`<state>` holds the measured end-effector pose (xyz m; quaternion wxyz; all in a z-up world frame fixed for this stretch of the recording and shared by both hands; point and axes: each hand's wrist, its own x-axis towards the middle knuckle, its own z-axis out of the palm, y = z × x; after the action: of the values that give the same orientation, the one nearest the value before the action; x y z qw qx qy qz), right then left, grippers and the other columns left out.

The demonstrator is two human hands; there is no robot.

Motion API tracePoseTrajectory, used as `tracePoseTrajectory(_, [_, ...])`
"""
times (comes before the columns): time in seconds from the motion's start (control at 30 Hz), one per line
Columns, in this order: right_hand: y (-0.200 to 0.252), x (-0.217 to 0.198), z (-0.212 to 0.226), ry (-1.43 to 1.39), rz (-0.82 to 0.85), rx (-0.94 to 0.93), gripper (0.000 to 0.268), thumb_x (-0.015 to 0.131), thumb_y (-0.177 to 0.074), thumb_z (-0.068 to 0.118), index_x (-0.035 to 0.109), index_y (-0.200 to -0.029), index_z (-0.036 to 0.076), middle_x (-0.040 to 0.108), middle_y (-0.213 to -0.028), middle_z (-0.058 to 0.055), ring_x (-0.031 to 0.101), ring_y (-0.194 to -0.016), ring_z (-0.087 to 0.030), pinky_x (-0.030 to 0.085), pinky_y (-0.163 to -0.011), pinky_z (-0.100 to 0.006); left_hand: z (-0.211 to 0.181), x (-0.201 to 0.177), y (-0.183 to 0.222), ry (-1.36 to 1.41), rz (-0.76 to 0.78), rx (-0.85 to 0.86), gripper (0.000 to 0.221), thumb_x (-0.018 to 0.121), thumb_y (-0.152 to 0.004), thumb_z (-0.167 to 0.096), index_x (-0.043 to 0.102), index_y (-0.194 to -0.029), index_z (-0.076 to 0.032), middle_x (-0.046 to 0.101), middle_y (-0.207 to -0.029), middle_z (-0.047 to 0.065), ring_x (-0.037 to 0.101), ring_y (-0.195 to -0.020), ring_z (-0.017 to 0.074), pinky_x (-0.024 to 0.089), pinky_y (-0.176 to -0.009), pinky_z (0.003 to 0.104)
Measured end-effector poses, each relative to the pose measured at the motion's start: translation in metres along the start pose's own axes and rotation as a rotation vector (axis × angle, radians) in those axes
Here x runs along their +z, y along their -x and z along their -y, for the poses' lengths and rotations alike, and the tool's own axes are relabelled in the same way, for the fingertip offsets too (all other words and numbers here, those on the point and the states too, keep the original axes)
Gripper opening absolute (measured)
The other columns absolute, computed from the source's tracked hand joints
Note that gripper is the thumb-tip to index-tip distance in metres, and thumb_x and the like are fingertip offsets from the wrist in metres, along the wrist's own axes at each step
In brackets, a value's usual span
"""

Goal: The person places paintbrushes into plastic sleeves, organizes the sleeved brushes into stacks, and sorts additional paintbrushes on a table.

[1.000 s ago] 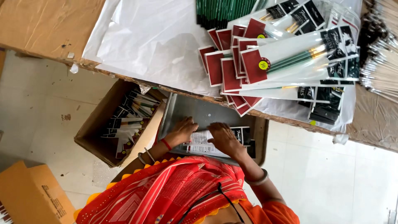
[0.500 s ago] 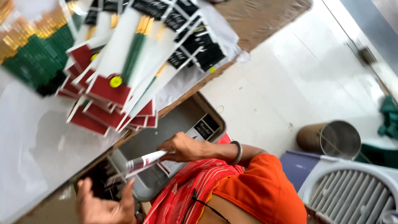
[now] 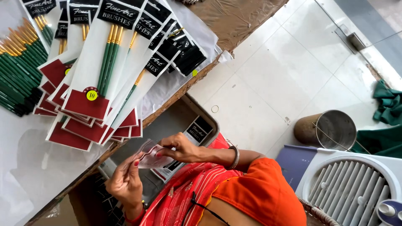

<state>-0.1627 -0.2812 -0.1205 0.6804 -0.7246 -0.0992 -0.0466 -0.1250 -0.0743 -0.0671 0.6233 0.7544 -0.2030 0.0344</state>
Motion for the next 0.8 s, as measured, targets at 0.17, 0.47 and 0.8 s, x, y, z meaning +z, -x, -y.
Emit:
tracePoseTrajectory(0.17, [-0.007,-0.01,0.01,0.082,-0.008,-0.152,0.008,0.075,-0.092,0.005,0.069,-0.097,0.001,0.069,-0.091,-0.014,0.069,-0.082,-0.026,0.053,-0.07,-0.036,-0.003,-0.001,-0.01,-0.009,0.025,0.039,0.018,0.062,-0.103,0.003,0.067,-0.119,0.009,0.076,-0.108,0.022,0.077,-0.102,0.0242,0.064,-0.089,0.03])
tracePoseTrajectory(0.47, [-0.023,-0.035,0.104,0.414,-0.298,-0.465,0.033,0.084,-0.084,0.002,0.066,-0.112,0.001,0.065,-0.108,-0.012,0.068,-0.096,-0.026,0.057,-0.08,-0.037,-0.035,0.003,-0.037,-0.029,0.045,0.117,0.019,0.063,-0.103,0.002,0.068,-0.121,0.006,0.077,-0.108,0.016,0.077,-0.099,0.02,0.064,-0.088,0.028])
tracePoseTrajectory(0.8, [-0.082,-0.035,0.185,0.992,0.189,-0.75,0.034,0.08,-0.09,0.005,0.069,-0.121,-0.001,0.07,-0.116,-0.011,0.069,-0.099,-0.027,0.051,-0.086,-0.041,-0.055,0.005,-0.04,0.032,0.095,0.095,0.022,0.064,-0.104,-0.001,0.066,-0.125,0.0,0.076,-0.101,0.017,0.078,-0.09,0.0169,0.059,-0.074,0.029])
